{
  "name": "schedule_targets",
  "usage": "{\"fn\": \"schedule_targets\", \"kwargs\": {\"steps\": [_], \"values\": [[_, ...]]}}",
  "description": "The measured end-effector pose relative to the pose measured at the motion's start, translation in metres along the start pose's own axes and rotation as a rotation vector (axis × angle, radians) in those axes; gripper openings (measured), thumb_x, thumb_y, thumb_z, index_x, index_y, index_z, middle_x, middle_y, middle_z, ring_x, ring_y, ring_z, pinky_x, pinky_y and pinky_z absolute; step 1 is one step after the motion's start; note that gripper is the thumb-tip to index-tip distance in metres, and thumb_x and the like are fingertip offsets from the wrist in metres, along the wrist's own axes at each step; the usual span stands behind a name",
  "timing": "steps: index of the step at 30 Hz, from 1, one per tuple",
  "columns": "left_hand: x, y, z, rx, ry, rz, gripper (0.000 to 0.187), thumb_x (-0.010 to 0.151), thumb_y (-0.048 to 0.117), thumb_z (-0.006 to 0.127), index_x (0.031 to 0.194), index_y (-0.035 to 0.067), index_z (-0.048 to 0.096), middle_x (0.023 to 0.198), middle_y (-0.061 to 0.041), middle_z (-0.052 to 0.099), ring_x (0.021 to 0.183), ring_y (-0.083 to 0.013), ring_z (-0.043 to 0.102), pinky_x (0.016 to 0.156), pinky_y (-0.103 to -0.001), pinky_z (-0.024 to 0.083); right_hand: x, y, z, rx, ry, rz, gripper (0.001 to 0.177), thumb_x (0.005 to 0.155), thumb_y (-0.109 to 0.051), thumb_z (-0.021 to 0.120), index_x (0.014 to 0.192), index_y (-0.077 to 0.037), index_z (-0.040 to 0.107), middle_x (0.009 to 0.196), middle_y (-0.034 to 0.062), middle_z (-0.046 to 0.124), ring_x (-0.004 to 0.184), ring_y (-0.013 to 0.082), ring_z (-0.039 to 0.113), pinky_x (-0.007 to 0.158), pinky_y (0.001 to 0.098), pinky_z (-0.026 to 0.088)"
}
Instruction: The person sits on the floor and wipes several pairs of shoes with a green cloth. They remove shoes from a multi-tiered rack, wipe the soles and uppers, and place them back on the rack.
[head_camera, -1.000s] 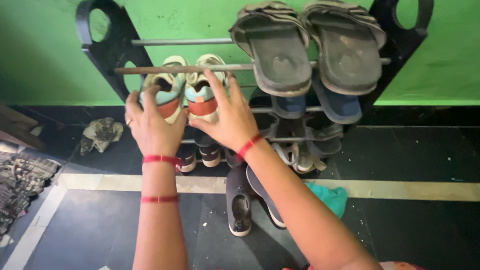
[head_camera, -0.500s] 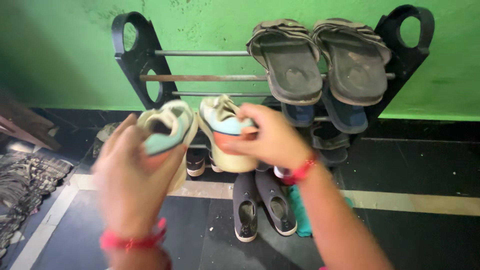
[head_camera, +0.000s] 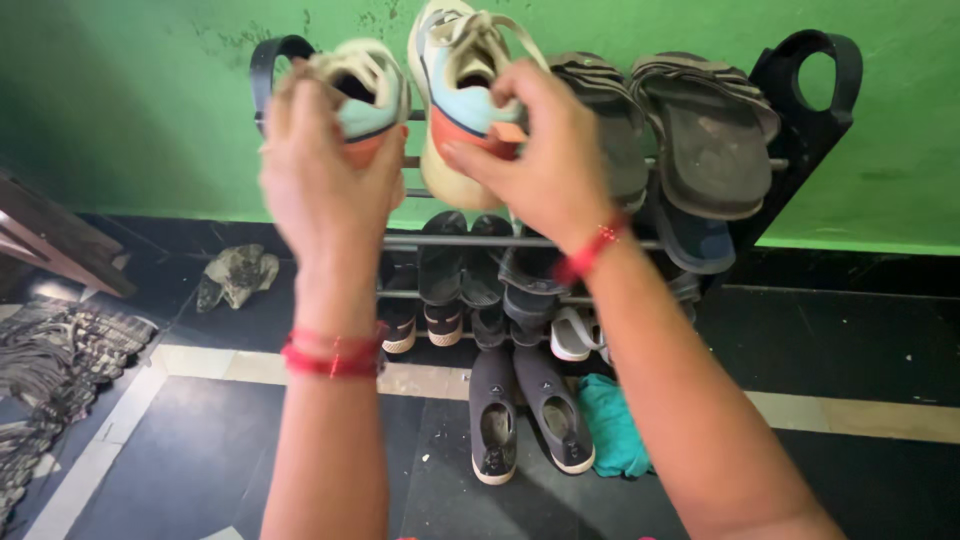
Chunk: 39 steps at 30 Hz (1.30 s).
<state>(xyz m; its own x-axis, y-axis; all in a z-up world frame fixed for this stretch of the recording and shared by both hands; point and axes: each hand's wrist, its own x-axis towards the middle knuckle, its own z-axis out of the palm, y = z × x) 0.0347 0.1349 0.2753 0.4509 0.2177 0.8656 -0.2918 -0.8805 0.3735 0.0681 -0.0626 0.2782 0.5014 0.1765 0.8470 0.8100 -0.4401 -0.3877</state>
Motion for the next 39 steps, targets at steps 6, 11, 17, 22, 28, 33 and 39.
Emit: {"fn": "schedule_targets", "kwargs": {"steps": [6,11,17,22,28,33,39], "values": [[-0.002,-0.039,0.064,-0.019,0.016,0.021,0.057,0.086,0.024,0.090,0.128,0.007,0.056,0.137,-0.012,0.058,0.122,-0.0358,0.059,0.102,-0.045,0.048,0.017,0.029,0.063,-0.122,0.033,-0.004,0.048,0.079,-0.028,0.090,0.107,-0.008,0.058,0.109,0.0103,0.069,0.098,0.0338,0.070,0.080,0.0421,0.057],[0.002,-0.056,0.064,-0.135,0.022,0.186,0.080,0.091,0.015,0.084,0.154,0.003,0.037,0.157,-0.032,0.037,0.144,-0.0465,0.041,0.118,-0.049,0.037,0.015,0.029,0.071,-0.162,0.094,-0.122,0.057,0.078,-0.028,0.089,0.119,-0.005,0.058,0.121,0.0153,0.065,0.107,0.0389,0.067,0.085,0.0449,0.055],[-0.089,-0.045,0.038,-0.210,0.149,0.119,0.065,0.103,0.009,0.079,0.151,0.005,0.036,0.156,-0.021,0.042,0.149,-0.0349,0.040,0.127,-0.044,0.030,-0.074,0.026,0.042,0.095,0.179,-0.057,0.026,0.102,-0.006,0.074,0.125,-0.004,0.063,0.129,0.0123,0.066,0.111,0.0255,0.069,0.083,0.0298,0.057],[-0.193,-0.039,0.054,-0.223,0.010,-0.180,0.044,0.090,0.007,0.078,0.128,0.005,0.057,0.141,-0.018,0.055,0.134,-0.0327,0.051,0.106,-0.042,0.044,-0.193,0.057,0.052,0.021,0.119,0.243,0.005,0.095,-0.004,0.072,0.097,-0.002,0.067,0.089,0.0043,0.067,0.069,0.0136,0.060,0.063,0.0268,0.047],[-0.276,-0.080,0.131,-0.658,-0.128,-0.956,0.047,0.088,0.028,0.079,0.122,0.006,0.056,0.121,-0.013,0.060,0.102,-0.0191,0.062,0.071,-0.028,0.054,-0.288,0.121,0.083,0.621,0.494,1.248,0.029,0.088,-0.022,0.079,0.101,-0.013,0.054,0.090,-0.0016,0.062,0.075,0.0093,0.062,0.055,0.0298,0.051],[-0.303,-0.097,0.180,-0.875,-0.548,-1.370,0.047,0.092,0.042,0.070,0.119,0.006,0.062,0.103,-0.007,0.073,0.081,-0.0134,0.068,0.064,-0.027,0.053,-0.306,0.163,0.098,0.748,0.506,1.334,0.035,0.085,-0.028,0.079,0.108,-0.012,0.057,0.094,-0.0004,0.064,0.080,0.0109,0.065,0.056,0.0292,0.056],[-0.310,-0.052,0.211,-1.099,-0.537,-1.238,0.052,0.092,0.033,0.073,0.128,0.006,0.048,0.103,-0.012,0.072,0.082,-0.0156,0.069,0.065,-0.028,0.053,-0.309,0.190,0.066,-0.180,0.734,0.715,0.048,0.090,-0.007,0.083,0.126,-0.006,0.051,0.130,0.0138,0.047,0.120,0.0250,0.049,0.106,0.0412,0.044]]}}
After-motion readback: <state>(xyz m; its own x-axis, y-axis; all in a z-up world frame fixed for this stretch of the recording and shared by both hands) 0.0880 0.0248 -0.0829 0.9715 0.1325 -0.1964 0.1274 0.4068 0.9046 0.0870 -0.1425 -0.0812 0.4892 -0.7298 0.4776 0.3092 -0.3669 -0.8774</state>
